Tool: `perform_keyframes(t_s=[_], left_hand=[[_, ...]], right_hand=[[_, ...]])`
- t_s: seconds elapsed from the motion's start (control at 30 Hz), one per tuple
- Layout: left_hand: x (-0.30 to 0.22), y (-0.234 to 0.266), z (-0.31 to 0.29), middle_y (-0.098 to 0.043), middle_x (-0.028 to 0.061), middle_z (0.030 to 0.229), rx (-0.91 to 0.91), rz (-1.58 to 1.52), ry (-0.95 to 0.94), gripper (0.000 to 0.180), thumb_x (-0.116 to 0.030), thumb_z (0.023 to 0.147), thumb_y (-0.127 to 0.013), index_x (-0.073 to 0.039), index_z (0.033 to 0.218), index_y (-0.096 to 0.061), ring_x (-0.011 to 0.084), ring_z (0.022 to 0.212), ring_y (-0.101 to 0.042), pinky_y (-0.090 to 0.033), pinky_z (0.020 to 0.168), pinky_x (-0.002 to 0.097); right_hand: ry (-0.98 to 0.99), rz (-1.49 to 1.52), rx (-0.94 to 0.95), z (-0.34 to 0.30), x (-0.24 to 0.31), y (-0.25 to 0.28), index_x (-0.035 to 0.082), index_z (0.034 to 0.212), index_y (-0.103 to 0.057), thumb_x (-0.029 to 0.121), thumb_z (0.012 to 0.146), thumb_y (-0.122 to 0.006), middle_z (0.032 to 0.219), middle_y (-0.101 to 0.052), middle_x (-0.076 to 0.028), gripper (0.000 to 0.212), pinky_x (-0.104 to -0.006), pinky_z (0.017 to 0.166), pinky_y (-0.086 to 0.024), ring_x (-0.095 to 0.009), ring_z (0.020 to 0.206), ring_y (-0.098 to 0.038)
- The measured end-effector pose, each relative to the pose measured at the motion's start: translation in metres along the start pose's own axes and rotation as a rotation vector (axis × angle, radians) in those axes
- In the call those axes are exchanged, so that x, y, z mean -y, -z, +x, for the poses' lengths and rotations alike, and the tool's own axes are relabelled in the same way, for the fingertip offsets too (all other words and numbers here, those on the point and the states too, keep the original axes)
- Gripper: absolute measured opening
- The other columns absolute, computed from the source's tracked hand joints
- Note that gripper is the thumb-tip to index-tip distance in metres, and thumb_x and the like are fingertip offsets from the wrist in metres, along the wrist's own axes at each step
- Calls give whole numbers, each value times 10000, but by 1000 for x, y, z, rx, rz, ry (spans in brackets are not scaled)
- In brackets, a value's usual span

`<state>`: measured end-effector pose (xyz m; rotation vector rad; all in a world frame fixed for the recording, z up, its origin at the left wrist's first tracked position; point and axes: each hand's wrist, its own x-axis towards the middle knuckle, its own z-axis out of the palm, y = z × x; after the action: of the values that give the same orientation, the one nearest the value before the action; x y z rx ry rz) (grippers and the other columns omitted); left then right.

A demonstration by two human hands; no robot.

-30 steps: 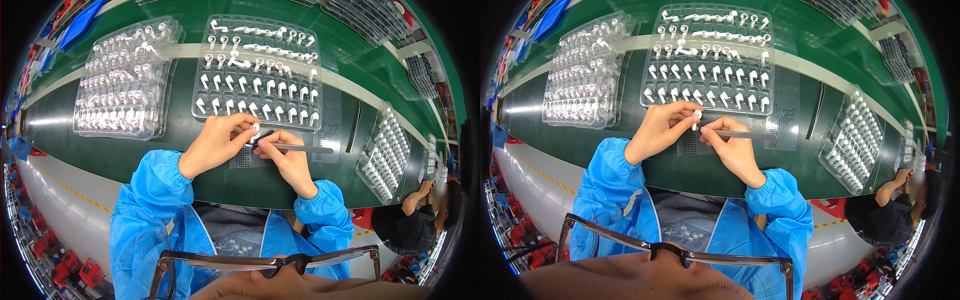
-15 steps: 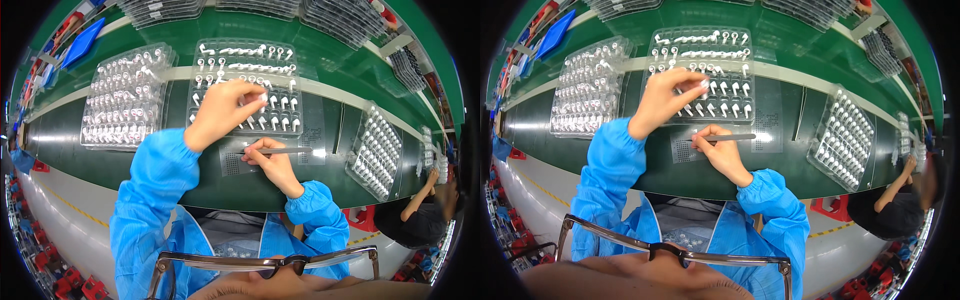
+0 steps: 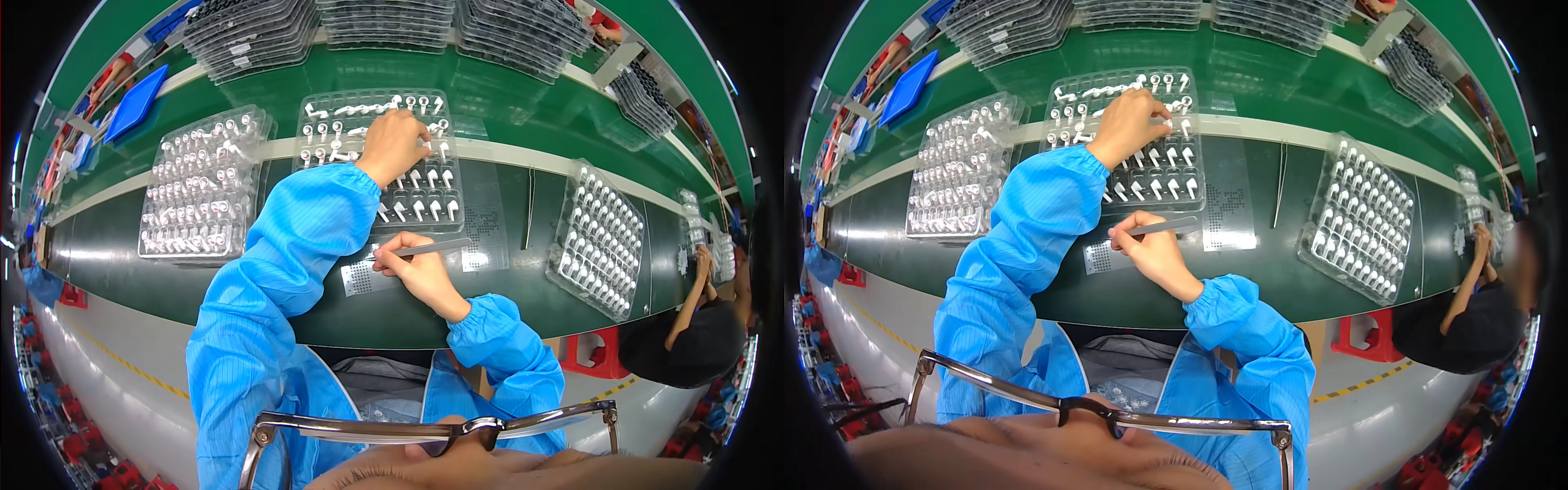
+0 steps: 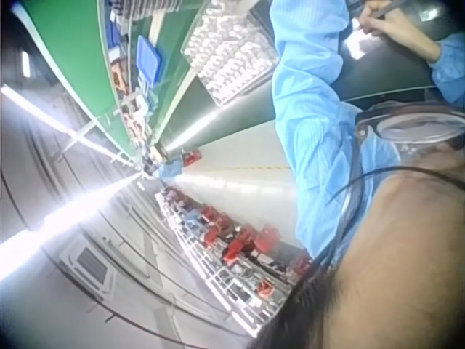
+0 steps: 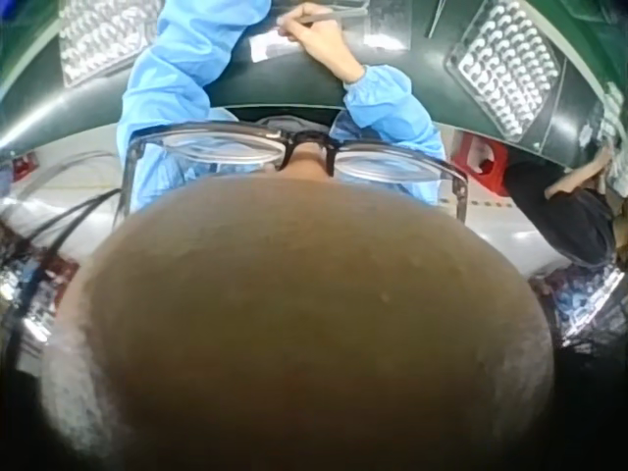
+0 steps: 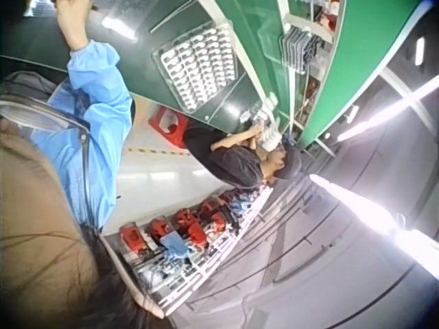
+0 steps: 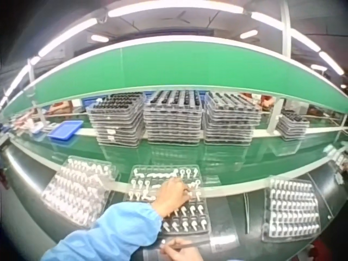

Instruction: Assembling small electronic components on a production line using a handheld metal probe tool.

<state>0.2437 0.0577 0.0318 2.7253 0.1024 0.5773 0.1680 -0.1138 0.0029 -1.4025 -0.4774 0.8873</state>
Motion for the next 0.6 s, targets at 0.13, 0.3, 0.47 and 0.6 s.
perform_keyframes(t_s=[0.13,0.3,0.47,0.6], left_hand=[[3,0,1,-623,93,797,18,-22,-17,192,-203,660,-750,-93,815,-722,282,822,-585,-471,717,381],[3,0,-1,-624,94,814,-9,19,-65,188,-210,664,-748,-90,805,-718,284,819,-591,-475,713,380],[1,13,-2,-657,91,868,-24,40,-35,189,-204,696,-716,-95,850,-710,282,841,-617,-490,715,374],[14,29,-3,-685,68,857,186,25,7,172,-154,723,-667,-114,885,-707,259,867,-628,-499,726,372]], right_hand=[[-7,-12,-7,1,-2,1,-4,773,-594,122,829,-650,704,-648,-72,149,-227,558,-480,-103,644,-611],[-7,-10,-12,1,-1,0,-7,767,-594,118,823,-650,694,-648,-73,148,-224,537,-466,-99,612,-597],[-3,-10,-14,2,-5,1,-8,764,-594,111,822,-646,688,-648,-75,142,-222,526,-453,-94,590,-581],[10,2,-7,2,-5,0,-8,765,-596,107,822,-640,683,-648,-74,136,-222,519,-446,-88,580,-572]])
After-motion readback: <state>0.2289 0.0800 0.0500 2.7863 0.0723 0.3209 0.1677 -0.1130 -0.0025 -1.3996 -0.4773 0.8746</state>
